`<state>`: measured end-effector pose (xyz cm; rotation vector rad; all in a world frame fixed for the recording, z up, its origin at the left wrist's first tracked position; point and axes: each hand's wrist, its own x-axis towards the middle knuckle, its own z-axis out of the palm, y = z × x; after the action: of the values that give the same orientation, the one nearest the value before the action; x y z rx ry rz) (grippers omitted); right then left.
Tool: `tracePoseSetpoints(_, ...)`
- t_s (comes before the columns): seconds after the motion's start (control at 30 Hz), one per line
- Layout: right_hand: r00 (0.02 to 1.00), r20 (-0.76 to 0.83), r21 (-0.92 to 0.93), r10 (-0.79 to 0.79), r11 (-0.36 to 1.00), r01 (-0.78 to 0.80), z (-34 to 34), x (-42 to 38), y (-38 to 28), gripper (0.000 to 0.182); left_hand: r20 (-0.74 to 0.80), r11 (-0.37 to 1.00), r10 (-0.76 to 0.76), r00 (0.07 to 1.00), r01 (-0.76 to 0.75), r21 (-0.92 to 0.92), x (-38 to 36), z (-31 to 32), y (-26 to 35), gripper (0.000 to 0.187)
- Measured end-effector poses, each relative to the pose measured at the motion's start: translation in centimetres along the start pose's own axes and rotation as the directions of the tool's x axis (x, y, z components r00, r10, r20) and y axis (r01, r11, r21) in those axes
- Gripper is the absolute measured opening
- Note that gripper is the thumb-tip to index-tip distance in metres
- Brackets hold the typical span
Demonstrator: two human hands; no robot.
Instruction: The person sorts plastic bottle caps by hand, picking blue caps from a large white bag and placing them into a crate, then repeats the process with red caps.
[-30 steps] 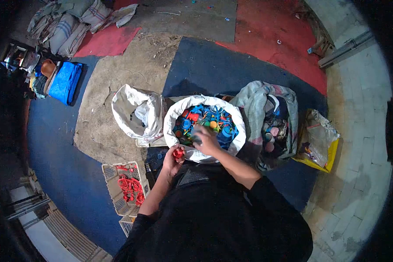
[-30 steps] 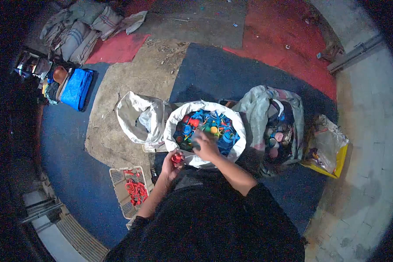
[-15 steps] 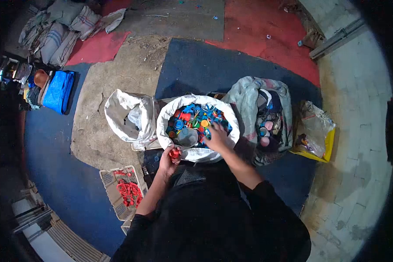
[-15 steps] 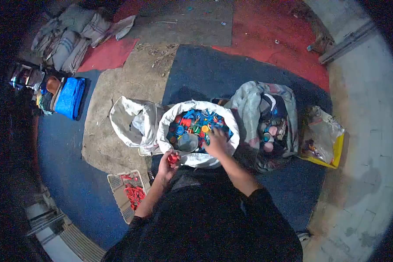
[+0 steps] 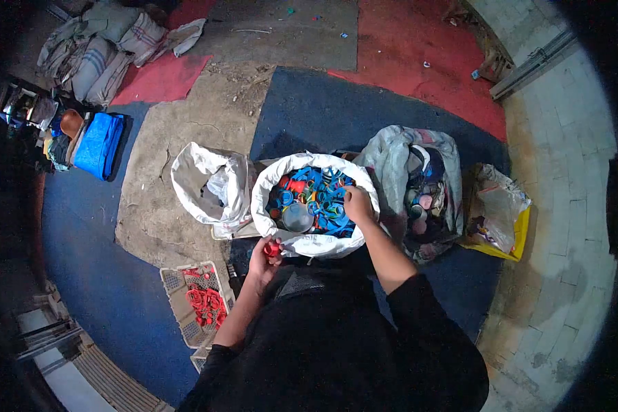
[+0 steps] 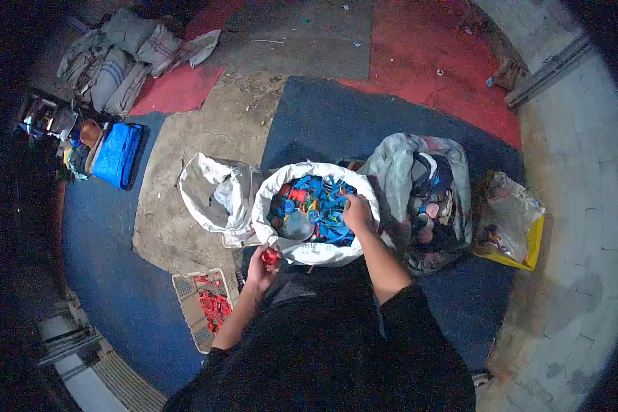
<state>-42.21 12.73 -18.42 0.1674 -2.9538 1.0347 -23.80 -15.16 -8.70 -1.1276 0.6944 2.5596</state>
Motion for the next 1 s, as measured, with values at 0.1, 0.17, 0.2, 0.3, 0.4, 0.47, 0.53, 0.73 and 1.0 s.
tracePoseSetpoints(0.1, 0.995, 0.069, -0.1, 0.072, 0.993, -0.065, -0.3, 0.4, -0.8, 0.025, -0.019, 1.0, 0.016, 1.0, -0.016, 0.001, -1.0, -0.2, -0.1, 0.019)
tracePoseSetpoints(0.17, 0.995, 0.097, -0.149, 0.017, 0.989, -0.003, -0.9, 0.4, -1.9, 0.028, -0.036, 0.999, 0.036, 0.999, -0.036, -0.015, -1.4, 0.0, -0.3, 0.019)
tracePoseSetpoints(0.2, 0.994, 0.112, -0.172, -0.01, 0.985, 0.03, -0.8, 0.4, -2.0, 0.029, -0.032, 1.0, 0.025, 0.999, -0.026, -0.009, -1.5, -0.3, -0.3, 0.02)
tracePoseSetpoints(0.3, 0.989, 0.146, -0.262, 0.02, 0.965, 0.019, -0.1, 1.2, -2.6, 0.028, 0.035, 1.0, 0.004, 0.999, -0.004, -0.008, -1.9, -0.9, -0.3, 0.021)
tracePoseSetpoints(0.4, 0.987, 0.151, -0.301, 0.048, 0.954, 0.0, -0.1, 2.0, -3.0, 0.021, -0.031, 0.998, 0.058, 0.998, -0.059, -0.023, -2.6, -0.5, -0.9, 0.021)
tracePoseSetpoints(0.47, 0.976, 0.182, -0.325, 0.123, 0.944, -0.059, -0.5, 2.9, -3.4, 0.019, -0.029, 0.999, 0.033, 0.999, -0.033, -0.006, -3.3, -0.5, -0.7, 0.023)
tracePoseSetpoints(0.53, 0.985, 0.123, -0.296, 0.123, 0.952, -0.082, 0.1, 2.9, -2.7, 0.021, -0.057, 1.0, 0.028, 0.998, -0.029, -0.005, -3.7, -0.4, -1.0, 0.024)
tracePoseSetpoints(0.73, 0.982, 0.066, -0.261, 0.175, 0.953, -0.152, 0.7, 2.5, -3.3, 0.019, -0.1, 1.0, 0.02, 0.995, -0.022, -0.018, -4.4, -1.3, -1.9, 0.024)
tracePoseSetpoints(1.0, 0.994, 0.022, -0.022, 0.112, 0.994, -0.111, 2.9, 2.1, -1.8, 0.017, -0.066, 0.996, 0.039, 0.997, -0.043, -0.075, -4.9, -2.1, -2.3, 0.023)
